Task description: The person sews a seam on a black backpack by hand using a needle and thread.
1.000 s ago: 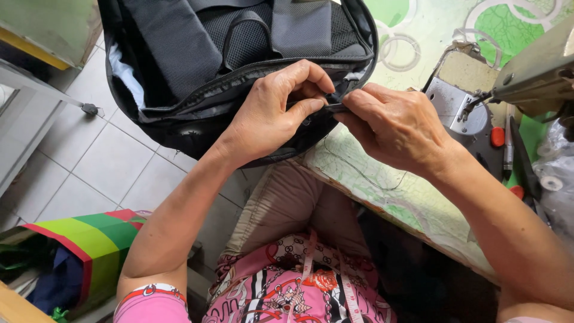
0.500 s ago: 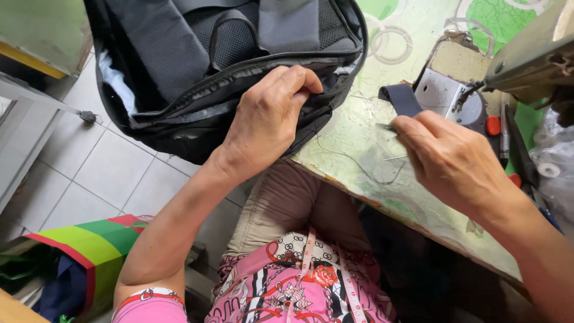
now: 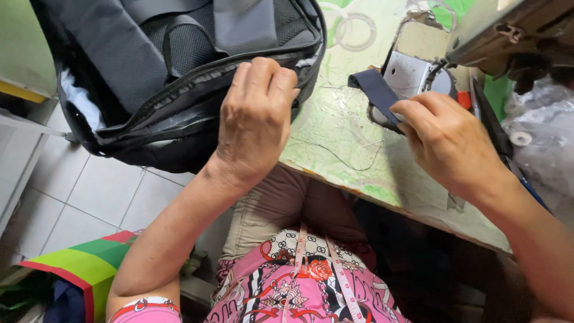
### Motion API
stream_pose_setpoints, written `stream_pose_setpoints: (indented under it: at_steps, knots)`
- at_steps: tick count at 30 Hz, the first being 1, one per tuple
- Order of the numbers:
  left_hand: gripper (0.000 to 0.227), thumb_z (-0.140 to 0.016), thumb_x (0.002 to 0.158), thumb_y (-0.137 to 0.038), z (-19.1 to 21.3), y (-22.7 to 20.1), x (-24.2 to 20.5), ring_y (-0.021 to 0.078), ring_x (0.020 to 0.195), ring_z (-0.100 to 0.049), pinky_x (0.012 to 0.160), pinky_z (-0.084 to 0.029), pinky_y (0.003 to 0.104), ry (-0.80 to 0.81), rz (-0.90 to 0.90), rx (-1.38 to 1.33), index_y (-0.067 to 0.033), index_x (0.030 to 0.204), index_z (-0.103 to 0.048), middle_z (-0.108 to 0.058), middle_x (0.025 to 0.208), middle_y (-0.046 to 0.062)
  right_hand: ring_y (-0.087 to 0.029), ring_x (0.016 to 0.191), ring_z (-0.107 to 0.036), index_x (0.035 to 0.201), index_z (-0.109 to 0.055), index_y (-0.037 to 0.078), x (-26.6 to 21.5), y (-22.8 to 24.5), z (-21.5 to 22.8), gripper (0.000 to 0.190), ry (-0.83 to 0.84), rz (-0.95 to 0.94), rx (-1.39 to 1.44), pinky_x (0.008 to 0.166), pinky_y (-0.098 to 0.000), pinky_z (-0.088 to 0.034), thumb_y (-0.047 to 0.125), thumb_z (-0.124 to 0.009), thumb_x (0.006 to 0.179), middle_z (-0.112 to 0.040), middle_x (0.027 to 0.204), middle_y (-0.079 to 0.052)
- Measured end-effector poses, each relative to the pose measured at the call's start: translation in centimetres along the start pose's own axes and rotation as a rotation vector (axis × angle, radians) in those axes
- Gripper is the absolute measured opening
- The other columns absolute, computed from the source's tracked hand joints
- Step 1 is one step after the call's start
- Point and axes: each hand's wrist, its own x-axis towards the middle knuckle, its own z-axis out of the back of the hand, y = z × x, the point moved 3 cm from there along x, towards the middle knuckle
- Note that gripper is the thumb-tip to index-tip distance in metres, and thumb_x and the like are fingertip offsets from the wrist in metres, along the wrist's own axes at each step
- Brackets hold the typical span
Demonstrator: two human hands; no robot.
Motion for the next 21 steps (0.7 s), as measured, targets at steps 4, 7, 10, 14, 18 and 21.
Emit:
stream_pose_setpoints:
  at_steps: [4,7,10,14,18,21]
  knots:
    - [0.028,-0.078,0.090,0.007,-0.9,1.7,0.0,0.0292,0.078,-0.057,0.071,-0.047,0.041,0.062,0.086,-0.236,-0.0049,0.093,-0.053,-0.057,0.090,0.010,-0.029,0.082,-0.066,0.109,-0.067,0.010,1.4,-1.1,-2.3,0.019,0.192,-0.150,0.279,0.071,-0.0416,-0.052,0.014,-0.075,0.092,-0.067,0.103,-0.010]
    - [0.023,-0.073,0.093,-0.002,-1.9,3.4,0.2,0.0274,0.072,-0.061,0.064,-0.043,0.044,0.204,0.242,-0.367,-0.0091,0.090,-0.052,-0.062,0.082,0.002,-0.025,0.079,-0.065,0.094,-0.069,0.017,1.2,-1.7,-4.5,0.019,0.359,-0.257,0.331,0.073,-0.0396,-0.049,0.026,-0.082,0.083,-0.064,0.097,-0.003]
    - [0.020,-0.073,0.090,-0.003,-2.2,4.0,0.5,0.0281,0.070,-0.063,0.067,-0.044,0.042,0.218,0.274,-0.388,-0.0095,0.089,-0.054,-0.065,0.079,0.002,-0.025,0.077,-0.065,0.089,-0.068,0.015,0.3,-1.4,-5.1,0.011,0.295,-0.209,0.329,0.071,-0.0383,-0.050,0.020,-0.077,0.089,-0.062,0.090,-0.002]
    - [0.019,-0.073,0.090,-0.006,-2.2,4.2,0.8,0.0267,0.069,-0.062,0.067,-0.044,0.042,0.252,0.305,-0.396,-0.0112,0.087,-0.055,-0.065,0.078,0.000,-0.035,0.078,-0.053,0.093,-0.050,0.006,-0.9,-0.6,-5.6,0.007,0.178,-0.044,0.197,0.068,-0.0468,-0.044,0.002,-0.055,0.094,-0.052,0.088,-0.013]
    - [0.015,-0.072,0.091,-0.009,-2.0,4.3,0.9,0.0254,0.070,-0.063,0.068,-0.044,0.041,0.292,0.334,-0.404,-0.0122,0.087,-0.057,-0.067,0.078,-0.001,-0.026,0.080,-0.064,0.110,-0.059,0.007,-0.9,-1.3,-2.4,0.016,0.189,-0.235,0.382,0.074,-0.0373,-0.049,-0.002,-0.059,0.096,-0.069,0.094,-0.011]
    - [0.013,-0.072,0.091,-0.010,-1.9,4.3,1.1,0.0229,0.070,-0.064,0.068,-0.045,0.039,0.291,0.321,-0.418,-0.0118,0.087,-0.059,-0.068,0.078,-0.001,-0.022,0.084,-0.065,0.107,-0.071,0.004,-0.6,-0.4,4.2,0.009,0.041,-0.184,0.463,0.078,-0.0322,-0.049,0.001,-0.069,0.098,-0.070,0.096,-0.009]
